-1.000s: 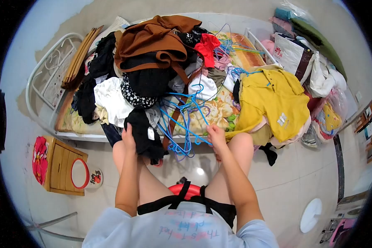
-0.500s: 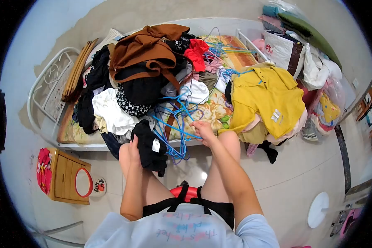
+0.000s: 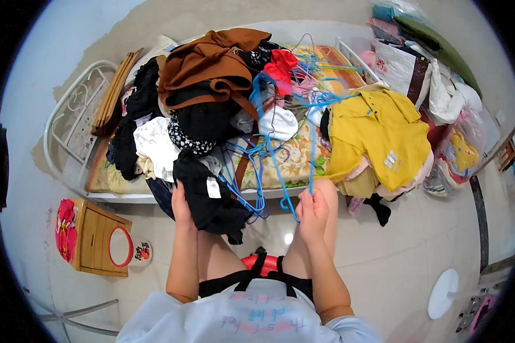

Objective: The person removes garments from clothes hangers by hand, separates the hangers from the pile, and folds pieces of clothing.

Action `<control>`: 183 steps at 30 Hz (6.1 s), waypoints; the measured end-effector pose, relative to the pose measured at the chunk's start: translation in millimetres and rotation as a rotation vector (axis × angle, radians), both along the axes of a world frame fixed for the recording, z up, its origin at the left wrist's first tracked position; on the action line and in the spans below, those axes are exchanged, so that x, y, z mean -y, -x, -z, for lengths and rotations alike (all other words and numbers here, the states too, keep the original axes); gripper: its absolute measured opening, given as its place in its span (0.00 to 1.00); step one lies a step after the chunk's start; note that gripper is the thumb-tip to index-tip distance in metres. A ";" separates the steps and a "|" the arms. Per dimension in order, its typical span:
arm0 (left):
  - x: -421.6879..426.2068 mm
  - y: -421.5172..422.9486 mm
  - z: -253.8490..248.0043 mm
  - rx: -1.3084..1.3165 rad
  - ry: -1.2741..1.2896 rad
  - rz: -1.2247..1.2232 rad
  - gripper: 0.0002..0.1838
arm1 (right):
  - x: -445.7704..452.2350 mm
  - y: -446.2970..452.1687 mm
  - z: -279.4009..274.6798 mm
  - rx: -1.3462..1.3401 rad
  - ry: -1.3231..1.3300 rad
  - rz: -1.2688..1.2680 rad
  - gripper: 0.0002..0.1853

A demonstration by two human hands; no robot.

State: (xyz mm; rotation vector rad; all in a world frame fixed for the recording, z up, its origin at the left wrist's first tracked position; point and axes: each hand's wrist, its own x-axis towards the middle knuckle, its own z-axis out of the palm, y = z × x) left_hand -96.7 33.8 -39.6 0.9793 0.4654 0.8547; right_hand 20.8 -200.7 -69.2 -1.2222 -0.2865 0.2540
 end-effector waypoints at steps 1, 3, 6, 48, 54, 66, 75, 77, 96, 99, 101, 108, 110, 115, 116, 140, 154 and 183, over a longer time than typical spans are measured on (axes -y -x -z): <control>4.2 -1.6 -3.3 0.008 0.026 0.038 0.21 | 3.4 5.2 -8.2 0.040 -0.060 0.002 0.10; 22.5 -5.6 -22.1 0.010 0.057 0.090 0.21 | 3.8 8.1 -11.3 0.076 -0.114 0.018 0.10; 44.1 -12.9 -40.8 -0.080 0.101 0.207 0.20 | 0.7 -0.9 -17.3 0.137 -0.161 -0.095 0.07; -108.0 72.8 103.5 -0.626 -0.334 -0.171 0.15 | -81.4 -27.4 35.6 0.417 0.337 -0.099 0.02; -66.9 83.8 118.1 -0.662 0.207 0.012 0.10 | -76.8 16.4 52.5 0.268 0.270 -0.287 0.04; -73.1 100.8 119.4 -0.388 0.826 0.440 0.09 | -85.4 61.0 52.5 0.351 0.338 -0.344 0.02; -66.4 91.1 123.7 -0.297 0.526 0.057 0.06 | -93.3 80.6 49.8 0.406 0.358 -0.424 0.04; -48.5 84.8 85.9 -0.142 0.375 -0.073 0.05 | -96.6 83.9 44.6 0.395 0.345 -0.404 0.03; -25.1 70.2 31.4 -0.817 -0.305 0.696 0.14 | -78.5 63.6 52.9 0.535 0.402 -0.293 0.03; -40.9 59.6 1.9 -0.497 -0.413 0.448 0.11 | -76.2 62.2 51.2 0.520 0.387 -0.287 0.02; -42.6 60.3 -31.9 -0.164 -0.113 0.327 0.14 | -72.1 61.5 49.4 0.496 0.380 -0.269 0.03; -36.2 73.8 14.0 -0.014 0.689 0.468 0.22 | -48.3 52.0 42.4 0.554 0.495 -0.289 0.04; -23.7 69.3 29.1 -0.222 0.661 0.535 0.21 | -44.6 48.7 40.9 0.555 0.523 -0.333 0.05; -58.3 70.5 -10.4 -0.150 0.235 0.435 0.13 | -39.0 44.7 35.1 0.515 0.506 -0.328 0.05; -62.4 74.2 -19.5 -0.051 0.186 0.291 0.14 | -37.1 44.5 33.6 0.521 0.507 -0.325 0.05; -56.0 70.3 -0.6 -1.111 -0.569 0.630 0.18 | -1.5 44.0 39.2 0.670 0.658 -0.304 0.05; -44.9 58.5 -17.3 0.140 0.511 0.650 0.35 | 6.4 45.4 40.7 0.712 0.676 -0.325 0.05; 13.1 11.2 -4.5 -0.220 -0.141 0.485 0.27 | 13.6 55.8 21.6 0.923 0.728 -0.507 0.09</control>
